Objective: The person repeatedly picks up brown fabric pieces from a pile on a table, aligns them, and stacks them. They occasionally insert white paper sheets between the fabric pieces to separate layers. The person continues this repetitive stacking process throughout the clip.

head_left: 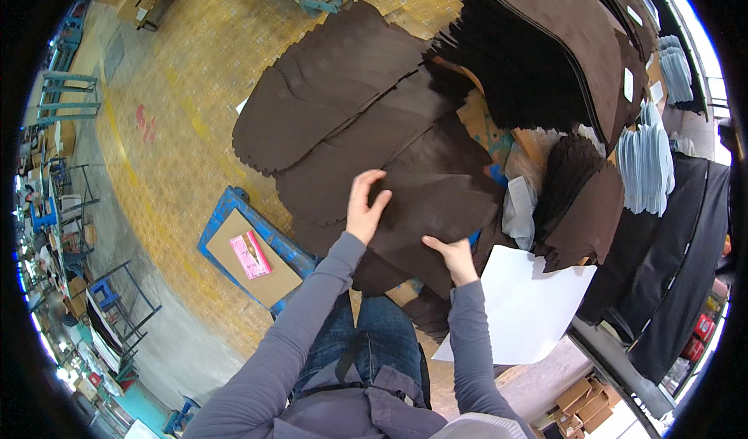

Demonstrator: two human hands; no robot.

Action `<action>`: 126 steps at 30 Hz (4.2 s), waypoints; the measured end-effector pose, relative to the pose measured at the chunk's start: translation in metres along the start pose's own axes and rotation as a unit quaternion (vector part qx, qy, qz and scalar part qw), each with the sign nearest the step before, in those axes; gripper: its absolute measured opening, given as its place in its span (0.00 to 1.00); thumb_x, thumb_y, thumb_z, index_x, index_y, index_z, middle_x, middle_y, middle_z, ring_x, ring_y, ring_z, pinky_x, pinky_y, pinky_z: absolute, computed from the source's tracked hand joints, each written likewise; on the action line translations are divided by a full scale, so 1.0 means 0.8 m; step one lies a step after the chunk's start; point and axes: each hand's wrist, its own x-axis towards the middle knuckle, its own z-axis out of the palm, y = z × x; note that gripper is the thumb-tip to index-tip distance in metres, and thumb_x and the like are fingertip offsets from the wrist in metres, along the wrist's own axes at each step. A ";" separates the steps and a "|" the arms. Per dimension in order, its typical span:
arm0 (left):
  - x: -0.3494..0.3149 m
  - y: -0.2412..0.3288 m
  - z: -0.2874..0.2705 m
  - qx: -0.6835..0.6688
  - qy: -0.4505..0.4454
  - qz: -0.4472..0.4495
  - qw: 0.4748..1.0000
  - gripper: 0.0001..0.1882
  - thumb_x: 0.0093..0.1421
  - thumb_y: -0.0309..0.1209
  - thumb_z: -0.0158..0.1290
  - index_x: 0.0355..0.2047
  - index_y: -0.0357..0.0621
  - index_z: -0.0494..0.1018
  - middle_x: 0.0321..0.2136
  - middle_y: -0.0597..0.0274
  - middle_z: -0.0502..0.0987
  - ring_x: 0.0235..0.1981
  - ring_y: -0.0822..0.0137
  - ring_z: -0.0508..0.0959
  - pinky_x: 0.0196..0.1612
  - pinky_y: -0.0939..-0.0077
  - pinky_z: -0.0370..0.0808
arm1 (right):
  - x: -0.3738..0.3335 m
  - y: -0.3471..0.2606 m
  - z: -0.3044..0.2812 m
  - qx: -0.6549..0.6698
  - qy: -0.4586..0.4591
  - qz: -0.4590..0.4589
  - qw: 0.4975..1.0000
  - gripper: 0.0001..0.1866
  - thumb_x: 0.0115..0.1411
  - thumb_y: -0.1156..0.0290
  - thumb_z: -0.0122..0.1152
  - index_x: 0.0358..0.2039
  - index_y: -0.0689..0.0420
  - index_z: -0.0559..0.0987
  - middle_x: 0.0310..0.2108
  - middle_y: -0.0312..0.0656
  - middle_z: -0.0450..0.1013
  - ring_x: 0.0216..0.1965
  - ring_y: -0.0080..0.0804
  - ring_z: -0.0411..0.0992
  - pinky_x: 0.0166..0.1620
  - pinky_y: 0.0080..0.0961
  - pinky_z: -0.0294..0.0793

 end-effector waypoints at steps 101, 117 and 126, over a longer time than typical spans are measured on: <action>-0.069 -0.104 -0.140 -0.111 0.296 -0.327 0.891 0.35 0.53 0.24 0.55 0.62 0.41 0.55 0.59 0.48 0.60 0.59 0.58 0.63 0.60 0.68 0.60 | 0.040 -0.108 -0.024 -0.307 0.270 -0.396 0.822 0.29 0.54 0.76 0.62 0.56 0.60 0.66 0.55 0.46 0.64 0.56 0.38 0.63 0.55 0.31 0.65; 0.098 -0.137 -0.261 -0.161 0.275 -0.294 0.901 0.40 0.57 0.33 0.58 0.65 0.44 0.50 0.57 0.49 0.59 0.58 0.59 0.62 0.59 0.68 0.61 | 0.402 -0.227 0.235 -0.601 0.087 -0.311 0.731 0.41 0.55 0.48 0.60 0.59 0.66 0.62 0.63 0.59 0.54 0.66 0.52 0.49 0.65 0.36 0.51; 0.124 -0.110 -0.260 -0.160 0.308 -0.277 0.896 0.33 0.58 0.30 0.56 0.62 0.42 0.58 0.62 0.53 0.59 0.62 0.62 0.60 0.63 0.70 0.54 | 0.400 -0.297 0.285 -0.638 0.007 -0.242 0.731 0.41 0.55 0.39 0.53 0.50 0.69 0.73 0.55 0.62 0.64 0.58 0.50 0.63 0.60 0.36 0.60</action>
